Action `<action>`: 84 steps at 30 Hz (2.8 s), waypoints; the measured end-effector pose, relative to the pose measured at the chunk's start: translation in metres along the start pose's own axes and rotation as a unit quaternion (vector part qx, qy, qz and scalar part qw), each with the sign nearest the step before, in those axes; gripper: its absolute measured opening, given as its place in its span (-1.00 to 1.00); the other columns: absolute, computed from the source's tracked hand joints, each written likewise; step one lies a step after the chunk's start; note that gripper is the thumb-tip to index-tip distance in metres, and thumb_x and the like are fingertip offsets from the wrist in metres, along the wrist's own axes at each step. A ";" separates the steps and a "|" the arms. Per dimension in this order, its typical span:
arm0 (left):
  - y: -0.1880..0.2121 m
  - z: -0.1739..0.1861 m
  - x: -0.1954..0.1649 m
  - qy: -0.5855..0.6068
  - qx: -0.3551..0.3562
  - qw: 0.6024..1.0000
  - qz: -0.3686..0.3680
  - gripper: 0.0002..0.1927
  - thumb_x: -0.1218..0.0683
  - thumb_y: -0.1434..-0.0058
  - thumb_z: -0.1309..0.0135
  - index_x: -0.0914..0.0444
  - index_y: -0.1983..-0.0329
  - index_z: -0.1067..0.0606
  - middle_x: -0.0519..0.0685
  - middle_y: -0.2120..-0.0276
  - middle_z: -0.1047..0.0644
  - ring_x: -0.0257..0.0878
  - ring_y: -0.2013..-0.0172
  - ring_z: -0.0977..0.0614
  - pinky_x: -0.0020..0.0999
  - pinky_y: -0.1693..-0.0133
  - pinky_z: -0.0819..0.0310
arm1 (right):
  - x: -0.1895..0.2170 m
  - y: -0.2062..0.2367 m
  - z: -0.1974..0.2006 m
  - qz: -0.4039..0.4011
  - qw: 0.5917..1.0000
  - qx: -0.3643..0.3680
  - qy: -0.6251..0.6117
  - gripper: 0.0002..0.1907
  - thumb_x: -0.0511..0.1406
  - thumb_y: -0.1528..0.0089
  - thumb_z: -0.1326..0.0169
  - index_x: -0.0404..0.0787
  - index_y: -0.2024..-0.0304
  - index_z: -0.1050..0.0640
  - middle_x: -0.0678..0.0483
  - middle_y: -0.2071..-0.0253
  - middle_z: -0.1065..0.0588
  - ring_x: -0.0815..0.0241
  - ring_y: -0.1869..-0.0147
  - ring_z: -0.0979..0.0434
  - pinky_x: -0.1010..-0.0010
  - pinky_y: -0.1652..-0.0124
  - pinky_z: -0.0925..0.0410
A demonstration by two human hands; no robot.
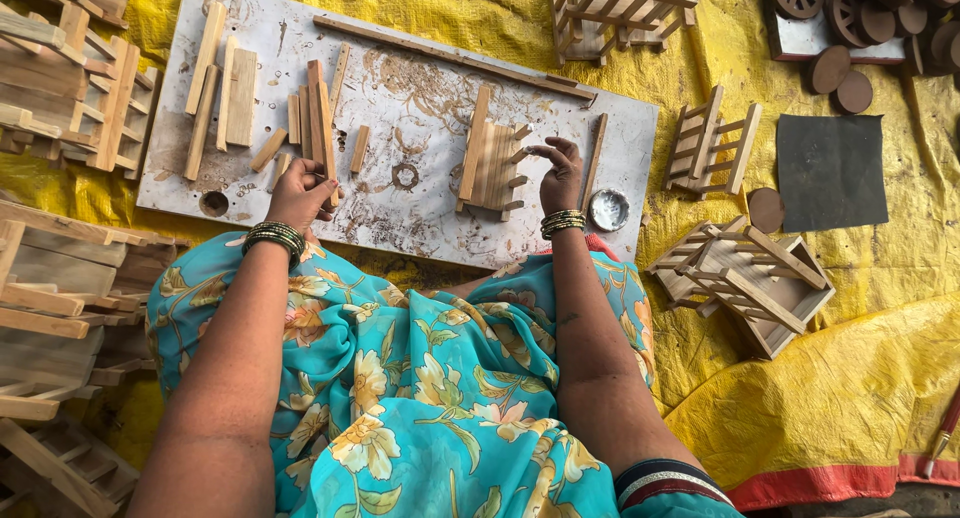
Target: The person sits on the ground with a board on their lap and assembles small wooden toy furniture. They pick up wooden sticks and slats, apply glue from a small dish, and press the pieces into a partially built wooden chair frame, setting finished frames aside.
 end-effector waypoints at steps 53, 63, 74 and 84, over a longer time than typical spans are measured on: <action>0.001 0.001 0.001 -0.008 0.004 1.000 -0.007 -0.67 0.15 -0.32 -0.12 0.32 -0.07 -0.33 0.01 0.28 -0.64 -0.36 0.43 -0.63 -0.43 0.50 -0.54 | 0.000 0.028 -0.012 0.041 0.962 0.049 0.267 -0.10 -0.70 0.08 0.12 -0.04 -0.28 -0.51 -0.03 -0.57 -0.07 -0.20 -0.50 -0.10 0.16 -0.37 -0.17; 0.001 -0.001 0.001 0.004 -0.006 1.000 -0.007 -0.65 0.14 -0.31 -0.14 0.33 -0.07 -0.33 0.02 0.29 -0.62 -0.34 0.44 -0.60 -0.41 0.52 -0.53 | 0.005 0.035 -0.004 0.114 0.963 0.001 0.244 -0.29 -0.69 -0.05 0.07 0.11 -0.01 -0.70 0.05 -0.42 -0.31 -0.12 -0.48 -0.17 0.19 -0.37 -0.22; 0.003 0.000 -0.001 -0.008 -0.005 1.000 0.000 -0.67 0.15 -0.33 -0.12 0.33 -0.07 -0.34 0.02 0.31 -0.63 -0.35 0.45 -0.61 -0.42 0.52 -0.52 | 0.016 0.026 -0.002 0.111 0.964 -0.013 0.242 -0.18 -0.71 0.07 0.10 0.18 0.03 -0.71 0.02 -0.38 -0.34 -0.13 -0.48 -0.15 0.16 -0.37 -0.22; 0.002 0.000 0.000 0.001 0.000 1.000 0.008 -0.67 0.15 -0.32 -0.12 0.31 -0.07 -0.32 0.00 0.30 -0.64 -0.35 0.45 -0.62 -0.42 0.52 -0.51 | -0.006 -0.006 0.009 -0.059 0.990 -0.010 -0.127 -0.20 -0.73 0.06 0.29 -0.05 0.04 -0.71 0.03 -0.16 -0.49 0.02 -0.36 -0.43 0.16 -0.39 -0.28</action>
Point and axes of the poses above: each hand's wrist, its own y-axis away from the middle knuckle, its own z-axis out of the back of the hand, x = y × z, the point moved 1 cm from there along -y, towards the middle knuckle
